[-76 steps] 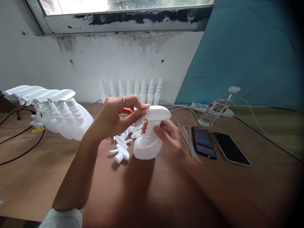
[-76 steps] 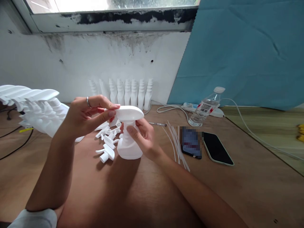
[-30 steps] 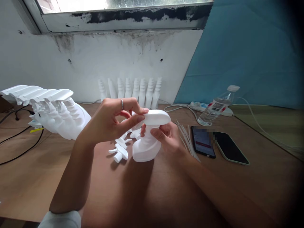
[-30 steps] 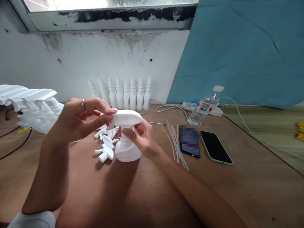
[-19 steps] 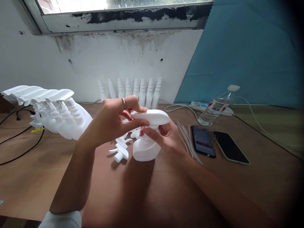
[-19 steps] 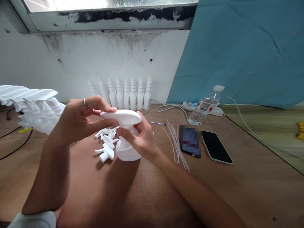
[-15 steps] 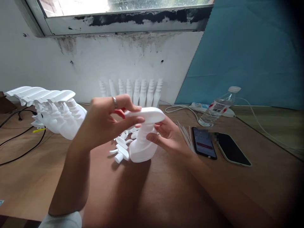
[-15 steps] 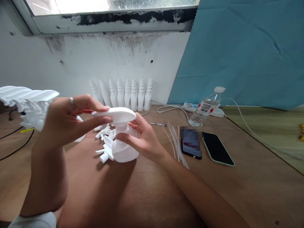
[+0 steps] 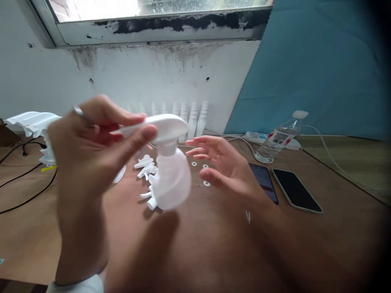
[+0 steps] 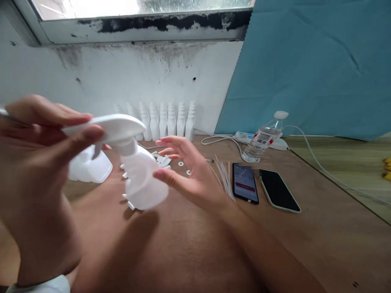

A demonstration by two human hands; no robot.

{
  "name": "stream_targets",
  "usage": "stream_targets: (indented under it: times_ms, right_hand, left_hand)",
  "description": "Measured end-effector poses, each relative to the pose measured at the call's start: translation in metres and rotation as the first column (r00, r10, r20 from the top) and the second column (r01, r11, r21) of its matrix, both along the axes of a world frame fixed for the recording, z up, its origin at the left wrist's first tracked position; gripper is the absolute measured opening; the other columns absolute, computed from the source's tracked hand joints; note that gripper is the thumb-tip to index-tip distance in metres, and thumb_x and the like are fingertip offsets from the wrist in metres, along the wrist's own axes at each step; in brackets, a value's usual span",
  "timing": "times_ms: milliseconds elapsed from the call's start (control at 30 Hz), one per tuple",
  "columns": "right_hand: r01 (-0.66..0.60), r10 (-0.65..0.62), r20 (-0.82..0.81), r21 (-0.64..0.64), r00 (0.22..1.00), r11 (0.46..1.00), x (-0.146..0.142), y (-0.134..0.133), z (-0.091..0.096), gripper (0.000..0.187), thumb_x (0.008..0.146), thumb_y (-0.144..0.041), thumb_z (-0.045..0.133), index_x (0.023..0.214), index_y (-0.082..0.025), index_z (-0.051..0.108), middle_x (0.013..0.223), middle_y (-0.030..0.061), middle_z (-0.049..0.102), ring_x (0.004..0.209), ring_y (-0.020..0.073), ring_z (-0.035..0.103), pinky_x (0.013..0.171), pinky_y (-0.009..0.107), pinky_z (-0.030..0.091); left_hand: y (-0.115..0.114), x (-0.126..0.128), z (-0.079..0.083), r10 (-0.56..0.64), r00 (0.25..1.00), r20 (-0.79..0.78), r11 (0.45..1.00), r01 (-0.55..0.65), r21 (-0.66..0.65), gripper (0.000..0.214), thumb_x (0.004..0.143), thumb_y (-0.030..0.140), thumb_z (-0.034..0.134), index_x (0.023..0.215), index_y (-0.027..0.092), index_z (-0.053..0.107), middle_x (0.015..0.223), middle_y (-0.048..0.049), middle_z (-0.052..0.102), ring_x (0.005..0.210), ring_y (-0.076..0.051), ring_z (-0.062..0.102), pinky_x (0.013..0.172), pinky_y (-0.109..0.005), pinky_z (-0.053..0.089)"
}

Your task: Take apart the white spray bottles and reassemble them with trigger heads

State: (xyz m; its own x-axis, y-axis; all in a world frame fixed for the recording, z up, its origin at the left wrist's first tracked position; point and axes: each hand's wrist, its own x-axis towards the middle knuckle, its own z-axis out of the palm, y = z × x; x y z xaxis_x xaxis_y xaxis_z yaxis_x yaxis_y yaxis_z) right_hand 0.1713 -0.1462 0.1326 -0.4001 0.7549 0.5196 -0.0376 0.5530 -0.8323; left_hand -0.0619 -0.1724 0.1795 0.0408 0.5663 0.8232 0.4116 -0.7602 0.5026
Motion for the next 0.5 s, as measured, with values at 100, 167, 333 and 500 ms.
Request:
stream_targets:
  times_ms: [100,167,333,500]
  right_hand:
    - [0.115,-0.118,0.098,0.032,0.988,0.993,-0.005,-0.009,-0.004,0.054,0.072,-0.045,0.079,0.117,-0.023,0.057,0.104,0.0059,0.067,0.088,0.0210,0.065,0.074,0.035,0.056]
    - [0.296,-0.312,0.155,0.121,0.937,0.948,-0.005,-0.013,-0.005,0.053,0.066,-0.049,0.082,0.106,-0.021,0.061,0.081,0.0029,0.067,0.066,0.0176,0.061,0.055,0.030,0.050]
    - [0.600,-0.671,0.179,0.326,0.719,0.730,0.007,0.003,-0.007,0.051,0.057,-0.058,0.082,0.080,-0.018,0.060,0.060,0.0003,0.059,0.049,0.0142,0.052,0.044,0.028,0.040]
    - [0.794,-0.832,0.044,0.275,0.553,0.543,0.028,0.035,-0.007,0.030,0.069,-0.043,0.074,0.075,-0.019,0.057,0.059,0.0009,0.059,0.052,0.0179,0.057,0.049,0.031,0.045]
  left_hand:
    - [0.006,0.044,-0.010,0.035,0.995,0.091,0.999,-0.033,-0.023,0.015,0.079,0.028,0.076,0.078,0.019,0.063,0.077,0.0036,0.068,0.066,-0.009,0.064,0.054,-0.024,0.057]
    - [0.009,0.065,-0.020,0.034,0.996,0.082,0.998,-0.030,-0.049,0.019,0.080,0.033,0.074,0.078,0.019,0.061,0.078,0.0021,0.070,0.066,-0.010,0.065,0.055,-0.025,0.058]
    - [0.011,0.072,-0.025,-0.070,0.997,-0.043,0.993,0.066,-0.098,0.023,0.086,0.043,0.066,0.092,0.021,0.064,0.088,-0.0025,0.073,0.076,-0.014,0.068,0.068,-0.031,0.061]
    - [0.014,0.040,-0.005,0.045,0.992,0.117,0.998,-0.040,-0.044,0.015,0.093,0.037,0.057,0.093,0.024,0.066,0.090,0.0007,0.071,0.075,-0.012,0.068,0.061,-0.029,0.059]
